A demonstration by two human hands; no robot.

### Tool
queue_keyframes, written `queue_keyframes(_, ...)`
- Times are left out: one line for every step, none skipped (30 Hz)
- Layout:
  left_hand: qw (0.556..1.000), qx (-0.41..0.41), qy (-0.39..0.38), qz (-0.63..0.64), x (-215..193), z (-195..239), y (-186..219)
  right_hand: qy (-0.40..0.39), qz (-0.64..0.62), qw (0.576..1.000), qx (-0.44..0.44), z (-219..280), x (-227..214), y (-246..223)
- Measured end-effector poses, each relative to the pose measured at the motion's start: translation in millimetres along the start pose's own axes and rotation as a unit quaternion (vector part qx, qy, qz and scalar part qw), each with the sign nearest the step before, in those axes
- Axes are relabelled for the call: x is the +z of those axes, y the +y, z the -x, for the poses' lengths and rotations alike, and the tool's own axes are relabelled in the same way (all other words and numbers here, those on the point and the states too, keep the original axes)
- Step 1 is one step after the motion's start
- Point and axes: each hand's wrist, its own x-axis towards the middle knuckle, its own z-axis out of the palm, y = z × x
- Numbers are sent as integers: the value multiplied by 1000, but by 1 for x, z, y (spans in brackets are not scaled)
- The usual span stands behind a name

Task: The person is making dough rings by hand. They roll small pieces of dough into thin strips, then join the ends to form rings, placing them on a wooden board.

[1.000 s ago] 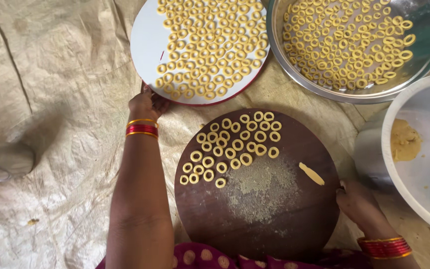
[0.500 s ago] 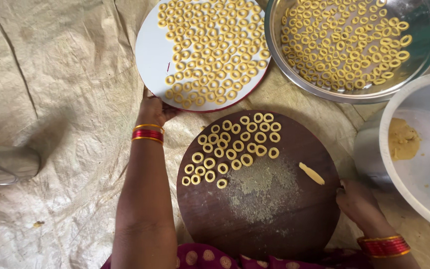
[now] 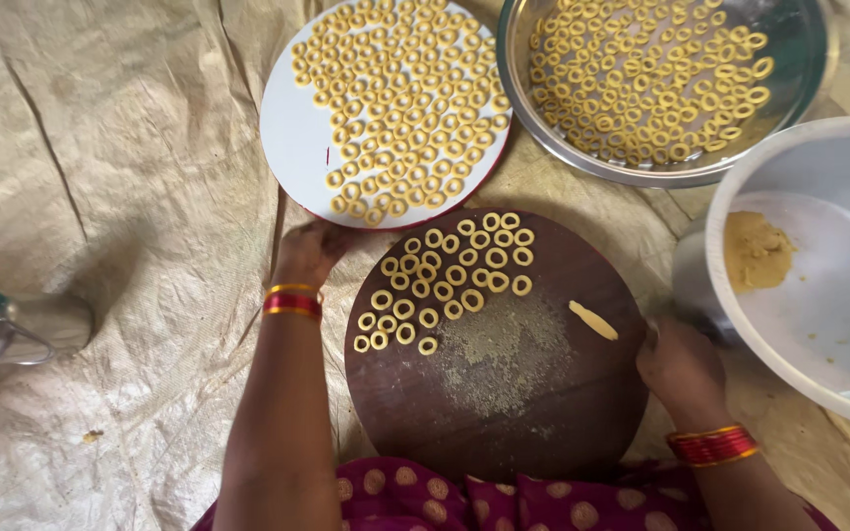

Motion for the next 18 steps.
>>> queue_keyframes(998, 9, 49, -33, -8, 3, -5, 40, -22, 999, -10, 0, 2, -1)
queue_keyframes(988, 34, 104, -112, -17, 9, -10, 80, -44, 996, -19, -1, 4, -1)
queue_keyframes(968, 49, 160, -187, -27, 18, -16, 66, -40, 997, -5, -3, 6, 0)
queue_keyframes(942, 40, 186, -277, -40, 31, -23, 52, -36, 998, 9, -7, 10, 1)
queue_keyframes(912, -1, 179, -370, -57, 47, -29, 36, -32, 999, 21, -11, 16, 2)
queue_keyframes(872, -50, 161, -459, -73, 65, -35, 19, -32, 999, 22, -18, 21, 5)
queue_keyframes(842, -142, 93, -513, -83, 82, -40, 5, -31, 999, 23, -27, 24, 8)
queue_keyframes(831, -230, 14, -506, -91, 99, -45, -9, -31, 999, 24, -37, 26, 13)
queue_keyframes(820, -309, -61, -479, -94, 113, -50, -6, -44, 999, 17, -46, 28, 18)
queue_keyframes(836, -333, -97, -426, -96, 127, -54, -4, -57, 998, 9, -54, 33, 22)
queue_keyframes(855, -343, -126, -368, -97, 140, -60, -3, -69, 998, 3, -57, 39, 25)
queue_keyframes(873, -338, -145, -319, -95, 151, -68, -7, -86, 996, 0, -59, 45, 29)
queue_keyframes(891, -301, -102, -325, -90, 157, -74, -10, -102, 995, -2, -61, 48, 33)
queue_keyframes(905, -262, -59, -329, -84, 161, -80, -13, -117, 993, -4, -62, 51, 37)
queue_keyframes(916, -222, -18, -332, -78, 163, -84, -25, -149, 988, 22, -63, 51, 39)
queue_keyframes(923, -203, -18, -326, -75, 164, -86, -36, -182, 981, 48, -64, 51, 40)
queue_keyframes(929, -185, -18, -321, -71, 164, -89, -47, -214, 973, 75, -64, 50, 41)
queue_keyframes(934, -167, -19, -315, -70, 163, -90, -62, -232, 966, 93, -62, 50, 41)
